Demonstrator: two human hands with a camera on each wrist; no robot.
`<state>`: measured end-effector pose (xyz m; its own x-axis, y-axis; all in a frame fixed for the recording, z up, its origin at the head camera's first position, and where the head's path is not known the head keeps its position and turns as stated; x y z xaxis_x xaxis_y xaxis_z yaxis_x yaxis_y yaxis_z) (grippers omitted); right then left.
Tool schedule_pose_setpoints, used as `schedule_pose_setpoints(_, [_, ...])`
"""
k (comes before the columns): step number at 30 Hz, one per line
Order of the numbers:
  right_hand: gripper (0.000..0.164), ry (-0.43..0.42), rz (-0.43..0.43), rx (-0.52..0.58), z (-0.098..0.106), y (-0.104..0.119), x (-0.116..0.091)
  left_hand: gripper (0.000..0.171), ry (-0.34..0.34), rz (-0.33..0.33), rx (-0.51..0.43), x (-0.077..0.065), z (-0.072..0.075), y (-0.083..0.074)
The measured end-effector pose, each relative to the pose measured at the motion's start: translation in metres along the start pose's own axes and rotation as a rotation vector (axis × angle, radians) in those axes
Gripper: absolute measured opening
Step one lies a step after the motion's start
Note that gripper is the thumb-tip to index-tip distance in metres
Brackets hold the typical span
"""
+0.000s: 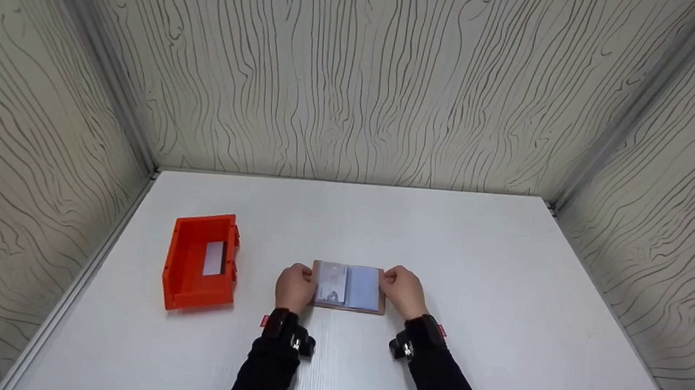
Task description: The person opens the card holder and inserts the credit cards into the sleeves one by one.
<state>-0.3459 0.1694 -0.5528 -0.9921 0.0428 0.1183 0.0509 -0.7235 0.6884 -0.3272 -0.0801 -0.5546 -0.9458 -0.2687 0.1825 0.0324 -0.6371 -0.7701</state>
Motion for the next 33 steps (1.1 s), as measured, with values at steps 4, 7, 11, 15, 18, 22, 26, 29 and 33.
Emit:
schedule_pose_setpoints(4, [0.019,0.005,-0.002,-0.006,-0.0009,-0.0008,0.0007,0.009,-0.001,0.004,0.005,0.0004,-0.0003,0.0004])
schedule_pose_setpoints(7, [0.019,0.011,-0.009,-0.009,-0.0015,-0.0016,0.0010,0.008,-0.008,-0.007,0.011,0.0006,-0.0001,0.0002])
schedule_pose_setpoints(11, [0.020,0.020,-0.021,-0.012,-0.0016,-0.0017,0.0012,0.008,-0.011,-0.019,0.010,0.0012,0.0002,-0.0005])
schedule_pose_setpoints(15, [0.021,0.032,-0.032,-0.017,-0.0017,-0.0017,0.0016,0.009,-0.008,-0.015,0.000,0.0014,0.0003,-0.0009])
schedule_pose_setpoints(18, [0.021,0.039,-0.035,-0.023,-0.0019,-0.0022,0.0018,0.007,-0.010,-0.012,0.003,0.0014,0.0001,-0.0008])
schedule_pose_setpoints(22, [0.022,0.042,-0.020,-0.033,-0.0020,-0.0017,0.0025,0.010,-0.009,-0.001,0.015,0.0016,-0.0009,0.0002])
schedule_pose_setpoints(26, [0.021,0.040,-0.010,-0.041,-0.0027,-0.0022,0.0033,0.013,-0.001,0.008,0.016,0.0021,-0.0019,0.0010])
schedule_pose_setpoints(29, [0.020,0.039,-0.011,-0.033,-0.0033,-0.0032,0.0032,0.012,0.003,0.008,0.012,0.0027,-0.0027,0.0021])
schedule_pose_setpoints(33, [0.020,0.038,-0.016,-0.016,-0.0035,-0.0043,0.0027,0.007,0.010,0.001,-0.004,0.0029,-0.0024,0.0037])
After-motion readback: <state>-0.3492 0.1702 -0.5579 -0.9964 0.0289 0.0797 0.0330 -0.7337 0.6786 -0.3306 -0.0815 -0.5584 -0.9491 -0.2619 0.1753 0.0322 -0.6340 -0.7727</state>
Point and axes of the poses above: each hand's wrist, its own x-axis towards the middle knuckle, its own z-axis out of the back of the hand, y = z × x, the point moved 9 cm from there along x, towards the middle knuckle, and after that the axes turned 2 degrees about -y, right-handed, at the moved point
